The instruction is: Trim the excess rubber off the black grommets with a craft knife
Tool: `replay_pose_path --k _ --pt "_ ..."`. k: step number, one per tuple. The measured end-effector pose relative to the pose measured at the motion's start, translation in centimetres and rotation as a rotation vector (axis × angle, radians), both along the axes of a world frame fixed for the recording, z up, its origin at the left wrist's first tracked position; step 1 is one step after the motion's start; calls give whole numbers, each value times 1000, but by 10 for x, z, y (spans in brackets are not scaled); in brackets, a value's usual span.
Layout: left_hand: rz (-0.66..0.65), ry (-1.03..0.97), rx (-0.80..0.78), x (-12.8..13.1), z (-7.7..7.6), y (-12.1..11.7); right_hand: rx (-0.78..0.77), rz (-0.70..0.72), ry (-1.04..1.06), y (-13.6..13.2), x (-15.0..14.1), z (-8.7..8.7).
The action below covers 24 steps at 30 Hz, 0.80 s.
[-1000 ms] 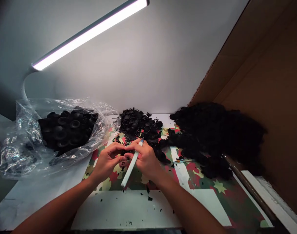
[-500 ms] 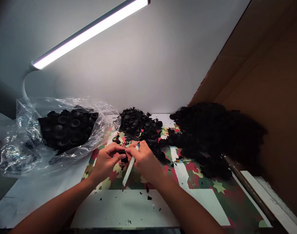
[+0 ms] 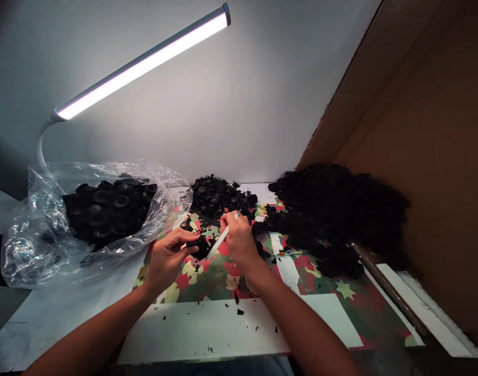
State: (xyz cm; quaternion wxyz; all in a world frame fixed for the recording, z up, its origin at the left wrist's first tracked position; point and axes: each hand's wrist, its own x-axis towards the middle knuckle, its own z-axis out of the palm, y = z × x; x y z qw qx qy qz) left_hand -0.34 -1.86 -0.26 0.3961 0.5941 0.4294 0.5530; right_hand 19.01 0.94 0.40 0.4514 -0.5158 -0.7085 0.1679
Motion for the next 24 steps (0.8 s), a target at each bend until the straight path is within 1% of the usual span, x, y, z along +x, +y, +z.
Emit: replay_pose_path --k 2,4,7,9,12,14,16,19,22,24 --pt "-28 -62 -19 -2 2 -1 -27 -32 31 8 13 0" --pt "-65 -132 -81 -3 2 1 -96 -2 68 11 21 -1" --pt "-99 -206 -155 -3 -2 6 -303 100 252 6 18 -2" --pt "-107 -227 -177 -3 -4 8 -384 150 397 -1 11 -1" --pt "-117 -222 -191 0 -5 8 -348 206 538 -10 3 6" --pt "-119 -204 -190 1 -5 7 -328 255 572 -15 1 11" --pt "-115 -183 -185 2 -5 6 -316 272 541 -20 0 15" --pt "-105 -161 -194 2 -6 6 -259 279 458 -27 -1 17" --pt "-82 -169 -212 1 -7 8 -205 303 372 -34 -4 20" --pt "-65 -181 -224 0 -7 9 -188 289 305 -36 -6 21"
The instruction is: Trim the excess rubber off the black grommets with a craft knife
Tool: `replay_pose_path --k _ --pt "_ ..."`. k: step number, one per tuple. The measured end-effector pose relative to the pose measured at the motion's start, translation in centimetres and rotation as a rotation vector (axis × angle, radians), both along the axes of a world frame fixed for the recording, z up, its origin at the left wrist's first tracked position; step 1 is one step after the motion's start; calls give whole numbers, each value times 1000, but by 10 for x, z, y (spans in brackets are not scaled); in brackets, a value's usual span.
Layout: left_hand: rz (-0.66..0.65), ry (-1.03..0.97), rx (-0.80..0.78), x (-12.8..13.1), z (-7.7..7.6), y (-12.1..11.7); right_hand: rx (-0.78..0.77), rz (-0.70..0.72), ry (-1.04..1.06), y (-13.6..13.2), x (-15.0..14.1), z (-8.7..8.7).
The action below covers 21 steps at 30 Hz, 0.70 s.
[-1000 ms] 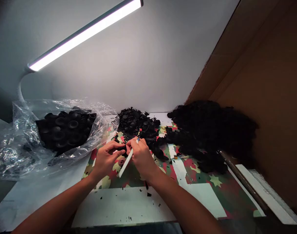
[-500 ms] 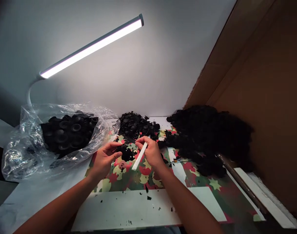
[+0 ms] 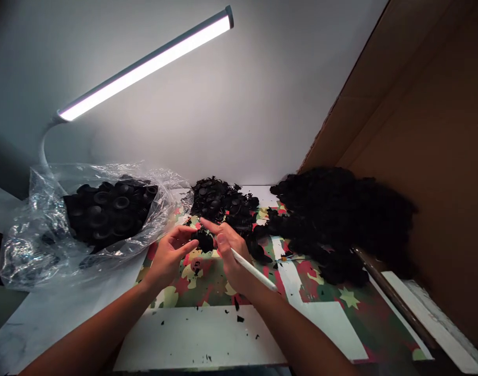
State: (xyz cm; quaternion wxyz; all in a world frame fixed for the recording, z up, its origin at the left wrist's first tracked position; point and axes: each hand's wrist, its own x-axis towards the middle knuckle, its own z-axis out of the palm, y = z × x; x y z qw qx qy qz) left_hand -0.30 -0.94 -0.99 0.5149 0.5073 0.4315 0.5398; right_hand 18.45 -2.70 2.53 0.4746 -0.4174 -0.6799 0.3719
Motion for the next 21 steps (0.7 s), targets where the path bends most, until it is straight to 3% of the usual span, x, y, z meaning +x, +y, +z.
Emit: replay_pose_path --k 6,13,21 --pt "-9 -45 -28 0 0 2 -144 -77 147 0 -7 -7" --pt "-33 5 7 -1 0 -1 112 -53 -45 0 -8 -5" --pt "-16 65 147 0 -3 -1 18 -44 -53 0 -8 -9"
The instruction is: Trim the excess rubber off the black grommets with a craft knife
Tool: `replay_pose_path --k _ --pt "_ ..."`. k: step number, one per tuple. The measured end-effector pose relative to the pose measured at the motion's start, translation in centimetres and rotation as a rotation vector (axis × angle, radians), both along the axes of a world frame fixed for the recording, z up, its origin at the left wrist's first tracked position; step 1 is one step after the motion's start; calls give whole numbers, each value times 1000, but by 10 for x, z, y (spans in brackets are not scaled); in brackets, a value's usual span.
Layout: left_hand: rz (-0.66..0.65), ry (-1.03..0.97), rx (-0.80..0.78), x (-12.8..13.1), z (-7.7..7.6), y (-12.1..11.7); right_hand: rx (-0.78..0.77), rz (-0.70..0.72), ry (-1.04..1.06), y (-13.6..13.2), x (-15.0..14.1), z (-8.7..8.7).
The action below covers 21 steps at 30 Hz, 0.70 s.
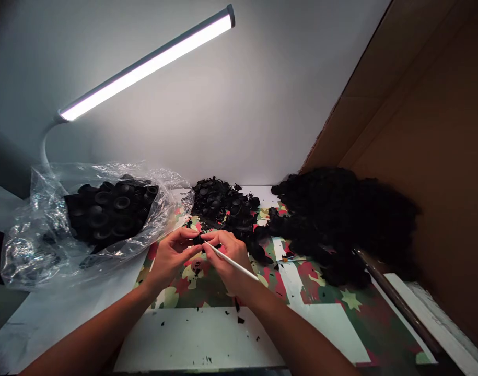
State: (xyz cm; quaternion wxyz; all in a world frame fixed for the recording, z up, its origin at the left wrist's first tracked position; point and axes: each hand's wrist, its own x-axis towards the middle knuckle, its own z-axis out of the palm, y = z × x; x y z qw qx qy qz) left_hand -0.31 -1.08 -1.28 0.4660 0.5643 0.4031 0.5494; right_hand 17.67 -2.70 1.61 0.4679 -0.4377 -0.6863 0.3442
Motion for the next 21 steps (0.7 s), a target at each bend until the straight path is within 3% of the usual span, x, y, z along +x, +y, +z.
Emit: replay_pose_path --k 9,13,18,21 --pt "139 292 244 -2 -2 -2 -113 -72 24 -8 -12 -2" --pt "123 264 280 0 0 -4 56 -170 -73 -4 -14 -9" --pt "96 119 204 3 -4 -2 335 -224 -263 8 -16 -18" --pt "103 80 167 3 -5 1 412 -270 -291 11 -17 -19"
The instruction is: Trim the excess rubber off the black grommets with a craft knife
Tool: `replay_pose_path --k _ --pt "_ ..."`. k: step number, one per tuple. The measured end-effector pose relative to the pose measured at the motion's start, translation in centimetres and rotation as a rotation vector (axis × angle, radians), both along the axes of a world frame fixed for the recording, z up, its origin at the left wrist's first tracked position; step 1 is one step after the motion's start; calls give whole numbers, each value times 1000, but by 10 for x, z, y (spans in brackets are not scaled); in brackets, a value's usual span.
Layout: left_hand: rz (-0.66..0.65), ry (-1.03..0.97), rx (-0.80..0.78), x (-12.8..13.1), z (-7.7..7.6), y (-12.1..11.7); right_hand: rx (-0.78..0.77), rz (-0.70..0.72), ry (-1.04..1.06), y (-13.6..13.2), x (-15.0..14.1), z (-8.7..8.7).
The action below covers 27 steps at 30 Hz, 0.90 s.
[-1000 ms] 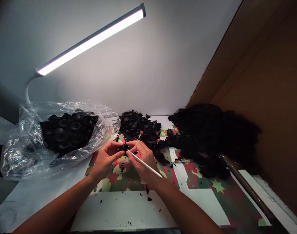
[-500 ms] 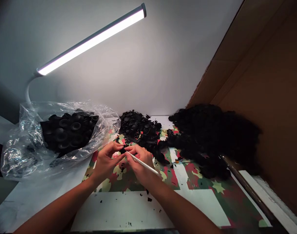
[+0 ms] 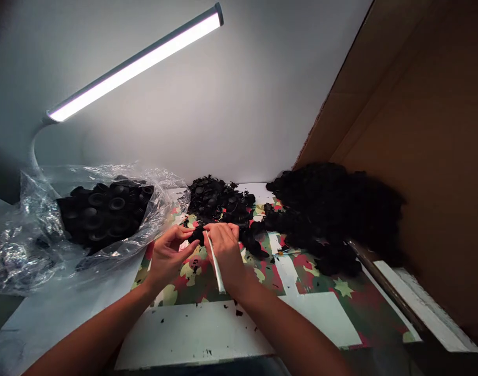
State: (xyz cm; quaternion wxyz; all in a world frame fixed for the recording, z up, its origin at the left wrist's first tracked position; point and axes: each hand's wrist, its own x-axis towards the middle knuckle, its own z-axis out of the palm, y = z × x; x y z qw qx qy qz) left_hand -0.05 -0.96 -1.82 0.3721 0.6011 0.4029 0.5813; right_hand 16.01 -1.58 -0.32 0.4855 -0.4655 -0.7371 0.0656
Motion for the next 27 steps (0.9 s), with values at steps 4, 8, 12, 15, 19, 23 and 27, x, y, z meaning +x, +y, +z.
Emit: replay_pose_path --k 4,8,12,15,19,23,27 --pt "-50 6 -169 -1 2 1 -195 145 196 0 4 4" --pt "-140 -16 -273 -1 5 1 -461 286 503 0 11 4" --pt "-181 -60 -294 0 4 1 -476 321 543 -2 13 4" --pt "-185 -67 -289 -1 5 0 -482 306 493 -6 13 7" --pt "-181 -68 -280 -1 6 -2 -476 267 451 -9 12 11" --pt "-177 -52 -273 -1 5 -3 -429 262 367 -9 12 10" --pt "-129 16 -212 1 3 -3 -317 207 218 -10 7 5"
